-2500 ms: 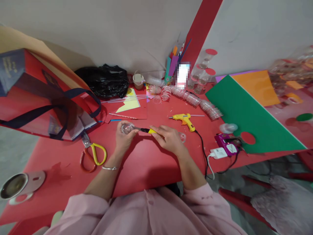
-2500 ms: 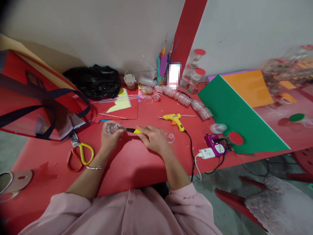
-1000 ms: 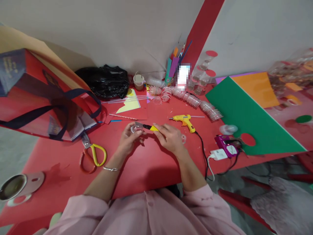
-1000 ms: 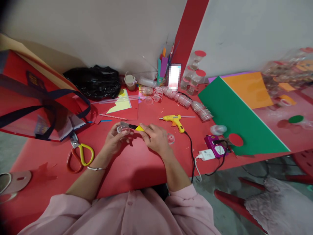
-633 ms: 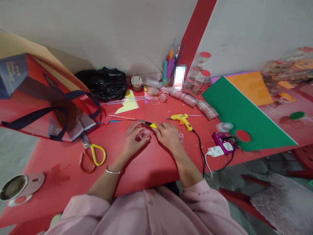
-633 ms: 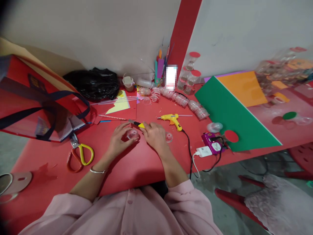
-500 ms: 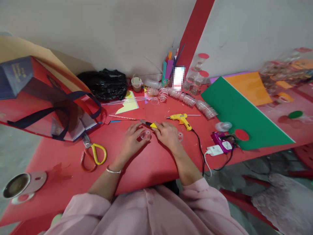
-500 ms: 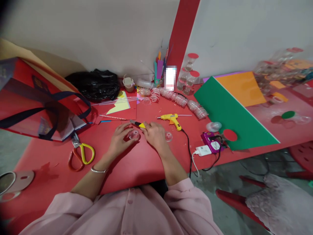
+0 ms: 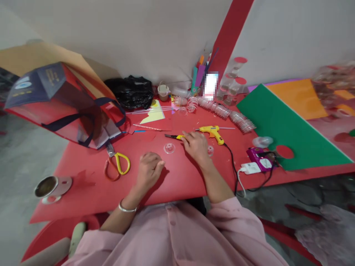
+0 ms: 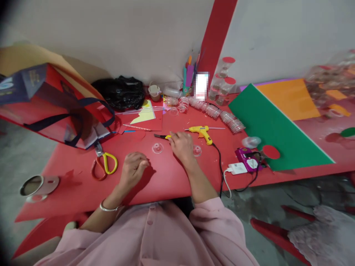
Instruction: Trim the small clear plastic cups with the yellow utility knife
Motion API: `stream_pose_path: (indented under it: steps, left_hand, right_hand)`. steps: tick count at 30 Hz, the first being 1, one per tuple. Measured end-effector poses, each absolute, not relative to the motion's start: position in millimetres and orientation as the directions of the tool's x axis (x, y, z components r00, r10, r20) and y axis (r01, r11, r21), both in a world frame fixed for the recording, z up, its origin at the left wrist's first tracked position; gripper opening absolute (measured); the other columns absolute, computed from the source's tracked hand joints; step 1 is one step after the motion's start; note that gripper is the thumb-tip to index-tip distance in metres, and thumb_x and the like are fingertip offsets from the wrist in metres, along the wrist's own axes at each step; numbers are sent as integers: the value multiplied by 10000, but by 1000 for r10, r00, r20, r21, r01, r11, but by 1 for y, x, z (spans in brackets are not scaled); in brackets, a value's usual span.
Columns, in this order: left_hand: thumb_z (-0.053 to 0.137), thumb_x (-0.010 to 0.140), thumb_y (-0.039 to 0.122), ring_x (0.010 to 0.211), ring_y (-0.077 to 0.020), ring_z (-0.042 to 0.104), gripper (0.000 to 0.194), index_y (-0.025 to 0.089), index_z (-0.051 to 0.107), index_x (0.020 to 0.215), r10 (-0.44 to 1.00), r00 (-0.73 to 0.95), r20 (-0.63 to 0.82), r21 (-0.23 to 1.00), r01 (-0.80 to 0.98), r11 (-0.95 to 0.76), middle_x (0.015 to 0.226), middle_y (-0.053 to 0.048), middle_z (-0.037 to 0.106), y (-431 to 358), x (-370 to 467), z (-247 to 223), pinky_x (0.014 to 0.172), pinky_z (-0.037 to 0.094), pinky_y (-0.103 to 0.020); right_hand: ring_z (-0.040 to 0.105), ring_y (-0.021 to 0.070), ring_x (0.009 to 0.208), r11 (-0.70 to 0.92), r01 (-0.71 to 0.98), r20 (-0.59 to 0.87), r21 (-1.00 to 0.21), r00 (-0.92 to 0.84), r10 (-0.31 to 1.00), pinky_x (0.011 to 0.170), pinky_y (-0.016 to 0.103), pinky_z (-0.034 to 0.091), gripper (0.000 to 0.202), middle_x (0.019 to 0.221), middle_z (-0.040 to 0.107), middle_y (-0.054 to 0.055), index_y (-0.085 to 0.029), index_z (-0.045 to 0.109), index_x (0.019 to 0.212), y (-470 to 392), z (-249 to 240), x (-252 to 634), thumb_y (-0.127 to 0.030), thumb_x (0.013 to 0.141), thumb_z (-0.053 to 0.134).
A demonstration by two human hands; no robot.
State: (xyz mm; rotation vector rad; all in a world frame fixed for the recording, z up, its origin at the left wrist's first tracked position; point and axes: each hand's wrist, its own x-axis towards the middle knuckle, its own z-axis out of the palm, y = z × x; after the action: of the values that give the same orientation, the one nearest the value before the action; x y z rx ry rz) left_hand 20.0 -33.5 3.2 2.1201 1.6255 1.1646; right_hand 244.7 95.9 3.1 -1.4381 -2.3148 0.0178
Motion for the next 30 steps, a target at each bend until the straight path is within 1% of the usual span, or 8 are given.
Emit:
stream_pose_path:
  steps: [4, 9, 11, 14, 19, 21, 25, 30]
  left_hand:
    - [722, 920, 358, 979, -245, 667, 143, 228, 781, 914, 889, 73, 451, 557, 756, -345, 1014, -93, 740, -90, 7, 3, 890, 484, -416]
    - [717, 914, 272, 748, -164, 619, 133, 185, 719, 814, 791, -394, 468, 681, 732, -38, 821, -47, 659, -153, -28, -9, 687, 487, -298]
    - [720, 908, 294, 732, -150, 596, 176, 180, 677, 780, 673, -600, 432, 733, 669, 125, 803, -27, 641, -170, -54, -14, 682, 471, -281]
    - [757, 850, 341, 667, -127, 548, 207, 172, 644, 817, 340, -865, 368, 826, 472, 307, 745, 12, 609, -185, -101, -20, 653, 444, -255]
    - [784, 740, 295, 626, -91, 524, 301, 168, 560, 895, 10, -966, 259, 927, 251, 279, 768, 40, 574, -192, -175, -19, 605, 426, -215]
    - [803, 692, 275, 605, -79, 521, 368, 171, 551, 940, -14, -975, 224, 939, 212, 271, 791, 39, 579, -193, -193, -16, 571, 413, -200]
    - [789, 685, 360, 517, -89, 516, 403, 163, 594, 977, 87, -993, 85, 968, 103, 229, 719, 34, 589, -196, -212, -15, 470, 373, -197]
    - [797, 683, 447, 488, -123, 573, 395, 141, 637, 874, 203, -979, -9, 989, 22, 147, 694, -18, 654, -203, -221, -19, 402, 355, -213]
  right_hand:
    - [662, 251, 996, 508, 828, 398, -238, -394, 828, 881, 378, 420, 427, 1076, 767, 116, -190, 726, 1278, 97, -1, 246, -419, 1071, 430]
    - [683, 241, 952, 536, 810, 478, -238, -383, 790, 865, 365, 446, 418, 1042, 783, 104, -189, 751, 1230, 102, -7, 248, -433, 1053, 460]
    - [690, 244, 932, 529, 820, 500, -220, -370, 783, 850, 364, 452, 419, 1031, 788, 106, -191, 763, 1201, 104, -9, 249, -445, 1045, 469]
    - [698, 247, 923, 530, 820, 515, -218, -364, 776, 841, 361, 460, 421, 1018, 792, 107, -196, 770, 1181, 106, -10, 249, -461, 1035, 477]
    - [712, 247, 917, 545, 805, 520, -235, -370, 770, 818, 352, 477, 431, 1038, 797, 114, -196, 770, 1192, 106, -12, 250, -476, 1033, 483]
    - [714, 248, 916, 545, 799, 521, -253, -363, 773, 803, 349, 481, 433, 1043, 796, 115, -201, 769, 1196, 106, -13, 250, -485, 1028, 490]
    - [716, 245, 893, 546, 794, 510, -267, -365, 779, 775, 339, 478, 432, 1013, 799, 106, -218, 772, 1190, 105, -13, 249, -497, 1023, 490]
    - [712, 233, 878, 565, 788, 477, -245, -410, 778, 758, 324, 457, 424, 994, 802, 91, -235, 777, 1181, 103, -14, 249, -500, 1029, 484]
